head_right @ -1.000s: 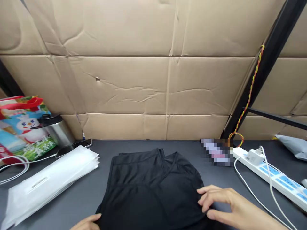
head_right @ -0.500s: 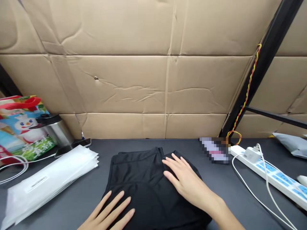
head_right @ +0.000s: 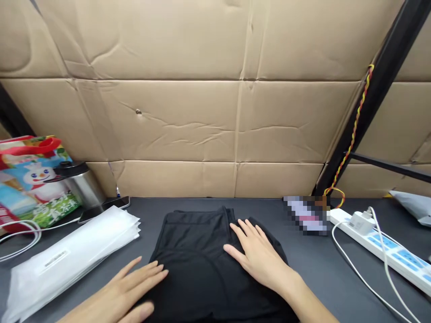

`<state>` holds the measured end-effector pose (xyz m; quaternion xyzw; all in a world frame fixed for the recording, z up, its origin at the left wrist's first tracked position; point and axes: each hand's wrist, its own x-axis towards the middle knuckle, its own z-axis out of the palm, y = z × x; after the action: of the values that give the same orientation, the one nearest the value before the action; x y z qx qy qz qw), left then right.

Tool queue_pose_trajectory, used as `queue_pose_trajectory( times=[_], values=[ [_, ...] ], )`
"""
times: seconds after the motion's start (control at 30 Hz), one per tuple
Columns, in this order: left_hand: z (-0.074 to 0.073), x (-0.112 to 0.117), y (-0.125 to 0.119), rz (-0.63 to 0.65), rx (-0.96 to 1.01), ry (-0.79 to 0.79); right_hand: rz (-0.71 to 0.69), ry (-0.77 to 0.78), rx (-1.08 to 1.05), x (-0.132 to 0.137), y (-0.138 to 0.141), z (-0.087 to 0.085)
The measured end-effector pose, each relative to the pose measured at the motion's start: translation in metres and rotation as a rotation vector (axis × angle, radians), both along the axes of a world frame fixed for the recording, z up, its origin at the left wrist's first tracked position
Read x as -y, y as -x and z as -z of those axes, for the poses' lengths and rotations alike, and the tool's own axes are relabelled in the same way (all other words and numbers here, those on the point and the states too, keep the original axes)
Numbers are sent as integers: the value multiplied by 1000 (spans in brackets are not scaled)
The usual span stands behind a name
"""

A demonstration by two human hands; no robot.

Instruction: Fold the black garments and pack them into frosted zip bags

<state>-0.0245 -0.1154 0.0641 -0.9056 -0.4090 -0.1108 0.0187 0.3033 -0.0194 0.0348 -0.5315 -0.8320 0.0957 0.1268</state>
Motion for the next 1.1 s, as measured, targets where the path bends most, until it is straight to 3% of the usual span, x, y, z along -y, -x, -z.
queue_pose_trajectory(
  times=[0.1,0.17,0.23,0.37,0.5,0.63,0.77,0.83,0.97,1.03,1.1],
  values=[
    [-16,-16,-20,-42,52,25,-62,-132,-9,-17,25,-12],
    [-16,-36,-35,-18,30,75,-171,-182,9,-32,42,-14],
    [-5,-63,-42,-30,5,101,-215,-176,46,-47,53,-10],
    [25,-113,-30,-210,-88,110,-102,-118,95,-67,50,11],
    [44,-132,-11,-332,-58,121,4,-74,85,-71,38,27],
    [47,-134,-7,-347,-24,167,54,-25,67,-70,36,27],
    [33,-125,-13,-351,-32,215,60,-31,25,-59,34,14],
    [19,-110,-18,-303,-9,211,19,-72,-28,-47,28,7],
    [-8,-63,-28,-79,52,248,-55,-82,-106,-19,8,1],
    [-11,-45,-29,3,42,282,-40,-58,-100,-7,-5,6],
    [-5,-35,-27,35,23,292,-8,-47,-81,2,-16,14]
  ],
)
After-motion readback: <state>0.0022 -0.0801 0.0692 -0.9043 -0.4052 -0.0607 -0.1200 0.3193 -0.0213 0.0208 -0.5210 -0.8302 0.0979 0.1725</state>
